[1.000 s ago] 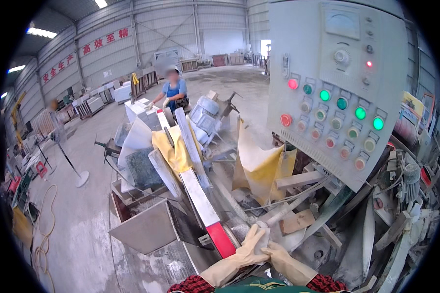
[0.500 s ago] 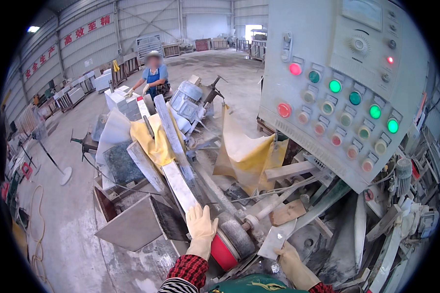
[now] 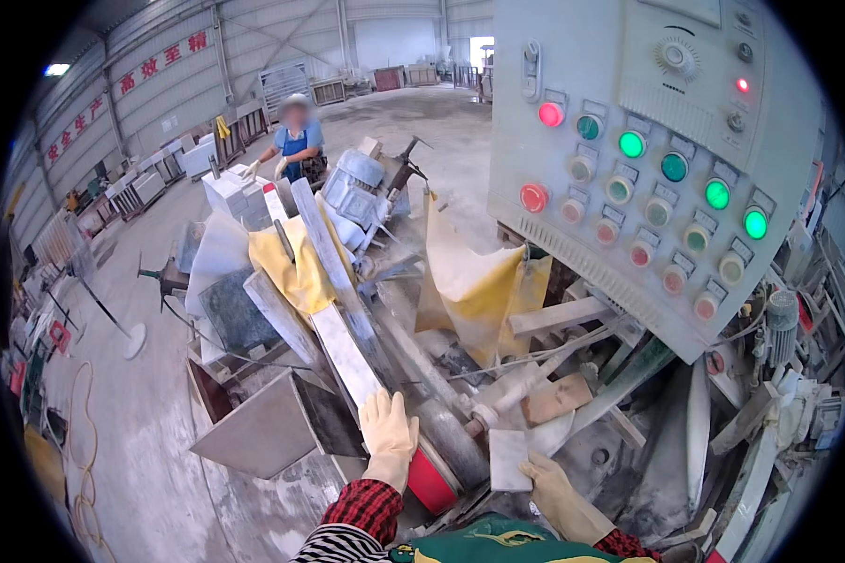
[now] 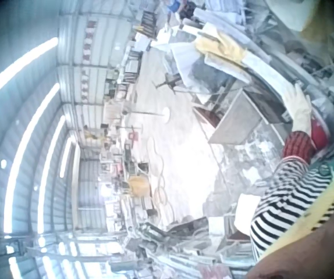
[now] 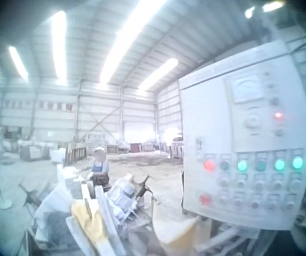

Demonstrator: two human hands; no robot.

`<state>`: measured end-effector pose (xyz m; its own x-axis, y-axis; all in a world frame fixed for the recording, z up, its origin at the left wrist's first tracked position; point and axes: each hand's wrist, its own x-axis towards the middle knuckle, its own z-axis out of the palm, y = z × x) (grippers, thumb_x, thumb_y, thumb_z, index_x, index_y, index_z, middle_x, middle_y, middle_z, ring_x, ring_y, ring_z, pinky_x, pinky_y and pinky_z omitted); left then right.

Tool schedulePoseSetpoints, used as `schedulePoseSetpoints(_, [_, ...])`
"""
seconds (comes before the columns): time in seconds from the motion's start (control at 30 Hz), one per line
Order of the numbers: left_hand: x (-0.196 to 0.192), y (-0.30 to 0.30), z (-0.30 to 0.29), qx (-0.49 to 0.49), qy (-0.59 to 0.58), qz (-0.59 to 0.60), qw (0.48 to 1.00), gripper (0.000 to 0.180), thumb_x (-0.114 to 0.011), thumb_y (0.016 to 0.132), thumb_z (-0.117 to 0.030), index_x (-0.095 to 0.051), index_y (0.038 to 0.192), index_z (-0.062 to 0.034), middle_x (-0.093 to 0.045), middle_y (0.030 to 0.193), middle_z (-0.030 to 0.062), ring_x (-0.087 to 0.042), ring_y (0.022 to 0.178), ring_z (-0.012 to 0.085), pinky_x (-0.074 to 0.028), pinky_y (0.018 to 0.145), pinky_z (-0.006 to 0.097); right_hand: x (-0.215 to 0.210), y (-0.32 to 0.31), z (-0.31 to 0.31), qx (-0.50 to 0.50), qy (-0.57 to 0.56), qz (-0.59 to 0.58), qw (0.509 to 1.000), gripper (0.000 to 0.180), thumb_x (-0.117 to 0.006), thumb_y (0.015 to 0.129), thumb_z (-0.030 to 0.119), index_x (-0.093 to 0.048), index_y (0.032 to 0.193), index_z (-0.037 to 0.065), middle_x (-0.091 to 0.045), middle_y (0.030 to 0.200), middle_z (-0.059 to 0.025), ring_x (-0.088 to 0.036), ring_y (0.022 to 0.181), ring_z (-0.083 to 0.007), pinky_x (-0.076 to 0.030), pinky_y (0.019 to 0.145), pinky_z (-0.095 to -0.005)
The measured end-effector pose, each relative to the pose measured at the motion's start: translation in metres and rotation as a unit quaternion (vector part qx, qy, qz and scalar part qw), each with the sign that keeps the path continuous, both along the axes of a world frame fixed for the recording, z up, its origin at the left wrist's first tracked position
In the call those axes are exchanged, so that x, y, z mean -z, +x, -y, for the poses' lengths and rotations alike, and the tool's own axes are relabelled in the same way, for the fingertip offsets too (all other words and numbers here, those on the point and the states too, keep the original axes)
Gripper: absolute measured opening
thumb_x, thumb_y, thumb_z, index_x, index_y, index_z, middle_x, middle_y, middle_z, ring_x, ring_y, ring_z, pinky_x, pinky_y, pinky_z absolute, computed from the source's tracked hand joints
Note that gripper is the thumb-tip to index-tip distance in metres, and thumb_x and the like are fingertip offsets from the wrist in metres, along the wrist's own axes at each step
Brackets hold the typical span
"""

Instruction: The person repeatedly rubs rectangular stone slabs against a rotating grinding wheel to smooth their surfaces. They handle the slabs one at a time, turning them over to treat different faces, and occasionally press a button on the control panel.

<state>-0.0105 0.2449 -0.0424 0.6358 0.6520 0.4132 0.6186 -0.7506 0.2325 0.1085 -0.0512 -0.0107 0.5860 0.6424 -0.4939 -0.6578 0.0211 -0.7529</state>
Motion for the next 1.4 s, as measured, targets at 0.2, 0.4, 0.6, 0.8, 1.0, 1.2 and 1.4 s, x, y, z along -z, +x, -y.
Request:
schedulePoseSetpoints(0.2, [0.012, 0.002, 0.009, 0.02, -0.009, 0.007, 1.0, 0.059, -0.073, 0.077, -0.034, -0.059, 0.127, -0.006, -0.052, 0.135, 0.0191, -0.044, 0.129, 0.0398, -0.031, 0.112, 0.054, 0.025, 0.018, 0.001, -0.002, -0.05, -0.025, 0.998, 0.041, -0.06, 0.099, 0.014, -0.057, 0.135, -0.005, -0.069, 0.121, -0.0125, -0.067, 0.106, -0.0218, -0.054, 0.091, -0.0352])
schedulePoseSetpoints(0.4, [-0.001, -0.003, -0.001, -0.009, -0.014, 0.05, 0.999, 0.057, -0.075, 0.07, -0.031, -0.063, 0.119, -0.0065, -0.054, 0.123, 0.0142, -0.047, 0.121, 0.0361, -0.035, 0.104, 0.051, 0.06, 0.055, -0.029, -0.076, -0.058, 0.094, 0.991, 0.038, -0.055, 0.104, 0.026, -0.062, 0.129, 0.0, -0.071, 0.105, -0.0048, -0.068, 0.088, -0.0182, -0.055, 0.069, -0.03])
schedulePoseSetpoints(0.6, [-0.005, 0.0, 0.002, 0.005, -0.048, 0.066, 0.997, 0.053, -0.074, 0.071, -0.028, -0.064, 0.117, -0.0047, -0.055, 0.124, 0.0161, -0.048, 0.119, 0.0372, -0.035, 0.104, 0.052, 0.026, 0.022, -0.055, -0.056, -0.048, -0.032, 0.997, 0.048, -0.064, 0.099, 0.021, -0.052, 0.143, 0.004, -0.066, 0.125, -0.0039, -0.065, 0.1, -0.0158, -0.053, 0.076, -0.0325])
schedulePoseSetpoints(0.8, [-0.005, -0.005, 0.007, 0.005, -0.046, 0.063, 0.997, 0.056, -0.076, 0.074, -0.031, -0.062, 0.122, -0.0054, -0.053, 0.13, 0.0176, -0.047, 0.124, 0.0386, -0.033, 0.108, 0.053, -0.032, 0.007, -0.056, -0.143, -0.003, -0.02, 0.99, 0.05, -0.058, 0.102, 0.021, -0.047, 0.149, 0.005, -0.059, 0.138, -0.0055, -0.06, 0.118, -0.0154, -0.049, 0.093, -0.0315])
schedulePoseSetpoints(1.0, [-0.001, -0.006, 0.027, 0.012, -0.053, 0.029, 0.998, 0.054, -0.075, 0.078, -0.034, -0.062, 0.121, -0.0052, -0.053, 0.132, 0.0191, -0.046, 0.126, 0.0392, -0.033, 0.108, 0.053, -0.114, 0.013, -0.101, -0.2, -0.072, 0.232, 0.949, 0.052, -0.061, 0.098, 0.014, -0.046, 0.147, 0.001, -0.061, 0.128, -0.0075, -0.057, 0.116, -0.0202, -0.044, 0.099, -0.0322])
schedulePoseSetpoints(1.2, [-0.014, -0.01, 0.027, 0.053, 0.007, 0.102, 0.993, 0.052, -0.077, 0.071, -0.035, -0.064, 0.112, -0.0055, -0.056, 0.124, 0.0198, -0.05, 0.117, 0.0378, -0.036, 0.102, 0.053, -0.074, 0.021, 0.0, -0.209, -0.093, 0.281, 0.932, 0.035, -0.056, 0.102, 0.022, -0.06, 0.134, 0.007, -0.067, 0.102, -0.0046, -0.063, 0.085, -0.0183, -0.051, 0.07, -0.0301])
schedulePoseSetpoints(1.4, [-0.002, -0.02, 0.025, 0.047, 0.031, 0.139, 0.989, 0.047, -0.077, 0.073, -0.035, -0.064, 0.108, -0.0061, -0.058, 0.119, 0.0153, -0.051, 0.114, 0.0345, -0.037, 0.098, 0.05, 0.07, 0.054, 0.058, -0.182, -0.044, -0.016, 0.982, 0.039, -0.048, 0.102, 0.047, -0.062, 0.084, 0.016, -0.046, 0.054, 0.0009, -0.04, 0.042, -0.016, -0.029, 0.036, -0.0327])
